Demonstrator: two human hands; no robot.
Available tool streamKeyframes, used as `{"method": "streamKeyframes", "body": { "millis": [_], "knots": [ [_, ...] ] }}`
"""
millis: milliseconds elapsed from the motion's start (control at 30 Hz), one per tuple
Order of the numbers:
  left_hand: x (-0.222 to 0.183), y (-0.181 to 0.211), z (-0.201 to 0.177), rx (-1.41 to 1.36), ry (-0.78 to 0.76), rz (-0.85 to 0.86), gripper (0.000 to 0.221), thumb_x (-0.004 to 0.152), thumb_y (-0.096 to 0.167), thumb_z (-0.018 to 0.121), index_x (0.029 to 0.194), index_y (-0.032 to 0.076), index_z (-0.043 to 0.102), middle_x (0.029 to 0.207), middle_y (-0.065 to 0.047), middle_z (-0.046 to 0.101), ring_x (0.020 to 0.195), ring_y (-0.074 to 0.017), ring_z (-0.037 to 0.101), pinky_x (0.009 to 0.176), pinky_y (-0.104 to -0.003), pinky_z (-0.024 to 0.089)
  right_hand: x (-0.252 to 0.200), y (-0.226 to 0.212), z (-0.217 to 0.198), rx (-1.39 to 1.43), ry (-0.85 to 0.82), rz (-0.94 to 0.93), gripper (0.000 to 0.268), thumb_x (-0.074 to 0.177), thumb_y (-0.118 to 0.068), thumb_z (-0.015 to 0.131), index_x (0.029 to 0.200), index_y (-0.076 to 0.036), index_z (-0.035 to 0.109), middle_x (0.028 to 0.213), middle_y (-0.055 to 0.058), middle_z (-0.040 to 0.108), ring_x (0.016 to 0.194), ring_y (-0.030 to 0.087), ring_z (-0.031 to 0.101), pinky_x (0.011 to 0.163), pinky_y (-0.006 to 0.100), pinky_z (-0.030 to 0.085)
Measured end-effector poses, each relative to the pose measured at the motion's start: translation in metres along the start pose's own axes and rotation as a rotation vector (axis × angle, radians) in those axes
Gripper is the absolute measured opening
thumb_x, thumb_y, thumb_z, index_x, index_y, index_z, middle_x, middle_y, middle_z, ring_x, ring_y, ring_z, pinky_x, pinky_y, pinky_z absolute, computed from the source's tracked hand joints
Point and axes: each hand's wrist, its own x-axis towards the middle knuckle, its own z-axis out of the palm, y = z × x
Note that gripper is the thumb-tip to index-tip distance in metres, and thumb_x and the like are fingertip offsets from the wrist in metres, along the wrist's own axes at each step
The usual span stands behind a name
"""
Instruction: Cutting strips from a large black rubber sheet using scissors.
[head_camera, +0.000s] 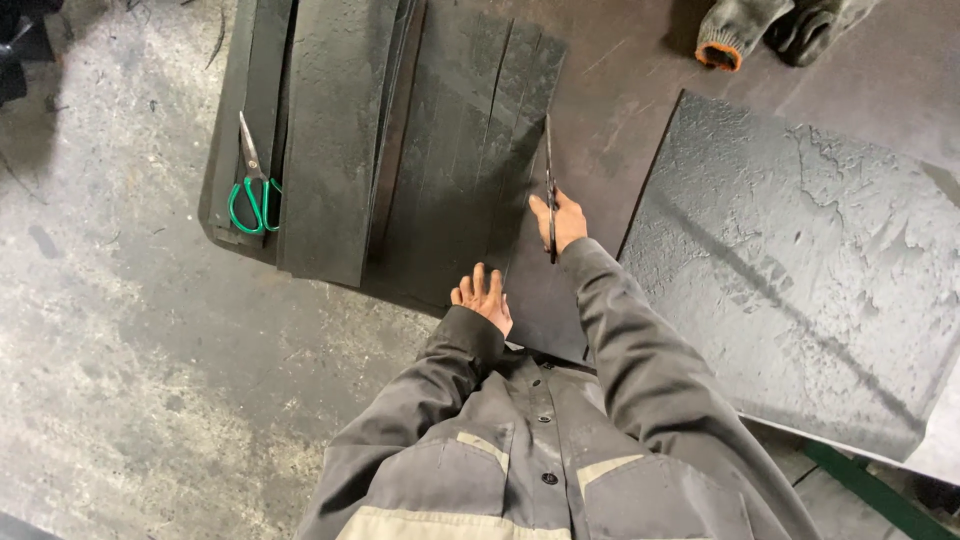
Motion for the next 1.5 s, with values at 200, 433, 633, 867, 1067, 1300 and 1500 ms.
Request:
{"method": "streamKeyframes", "body": {
  "millis": [200,433,633,867,1067,1300,1500],
  "knots": [
    [-0.010,-0.023,0.005,-0.068,0.080,0.271,0.077,0.090,0.032,0.066,0.154,0.006,0.034,0.162,-0.029,0.023,0.149,-0.0537,0.016,0.119,-0.068,0.011,0.003,-0.003,0.007,0.178,-0.103,0.026,0.055,0.093,-0.037,0.070,0.141,-0.013,0.063,0.063,0.000,0.053,0.050,0.012,0.049,0.044,0.033,0.042],
    [-0.025,-0.029,-0.029,-0.040,-0.100,0.305,0.083,0.090,0.036,0.069,0.157,0.008,0.030,0.166,-0.025,0.014,0.151,-0.0519,0.009,0.119,-0.068,0.005,-0.004,-0.004,0.013,0.160,-0.036,0.043,0.061,0.092,-0.039,0.071,0.146,-0.013,0.057,0.063,0.003,0.055,0.048,0.014,0.050,0.045,0.035,0.043],
    [-0.024,-0.042,-0.051,0.074,-0.338,0.393,0.096,0.081,0.040,0.077,0.157,0.013,0.026,0.166,-0.019,0.010,0.152,-0.0470,0.004,0.120,-0.066,0.004,0.025,-0.004,0.023,0.147,0.068,-0.008,0.057,0.090,-0.042,0.069,0.140,-0.016,0.064,0.078,0.017,0.068,0.059,0.027,0.062,0.057,0.041,0.052],
    [-0.012,-0.072,-0.007,0.133,-0.257,0.533,0.097,0.083,0.040,0.078,0.159,0.013,0.024,0.167,-0.016,0.012,0.152,-0.0469,0.007,0.119,-0.067,0.006,-0.022,0.056,-0.001,-0.079,0.239,-0.162,0.060,0.090,-0.051,0.067,0.137,-0.012,0.064,0.122,0.021,0.071,0.119,0.038,0.064,0.099,0.041,0.050],
    [-0.021,-0.061,-0.025,0.079,-0.209,0.491,0.094,0.081,0.039,0.079,0.156,0.010,0.030,0.165,-0.020,0.019,0.151,-0.0460,0.012,0.119,-0.062,0.011,-0.115,0.165,-0.024,0.348,0.229,-0.009,0.073,0.093,-0.053,0.070,0.152,-0.016,0.050,0.088,0.009,0.066,0.075,0.019,0.060,0.068,0.035,0.049],
    [-0.020,0.005,0.058,-0.710,-0.177,0.135,0.061,0.086,0.028,0.080,0.136,0.002,0.057,0.129,-0.020,0.067,0.113,-0.0290,0.069,0.096,-0.038,0.055,-0.189,0.300,-0.065,0.702,0.271,0.193,0.078,0.092,-0.043,0.069,0.158,-0.016,0.040,0.073,0.003,0.057,0.057,0.012,0.050,0.052,0.032,0.047],
    [-0.011,0.069,0.209,-0.926,-0.435,-0.201,0.057,0.087,0.027,0.081,0.131,-0.003,0.059,0.114,-0.012,0.073,0.102,-0.0183,0.070,0.089,-0.031,0.056,-0.248,0.352,-0.094,0.688,0.235,0.158,0.068,0.097,-0.038,0.067,0.156,-0.011,0.047,0.082,0.001,0.061,0.067,0.010,0.054,0.062,0.029,0.050]
  ]
}}
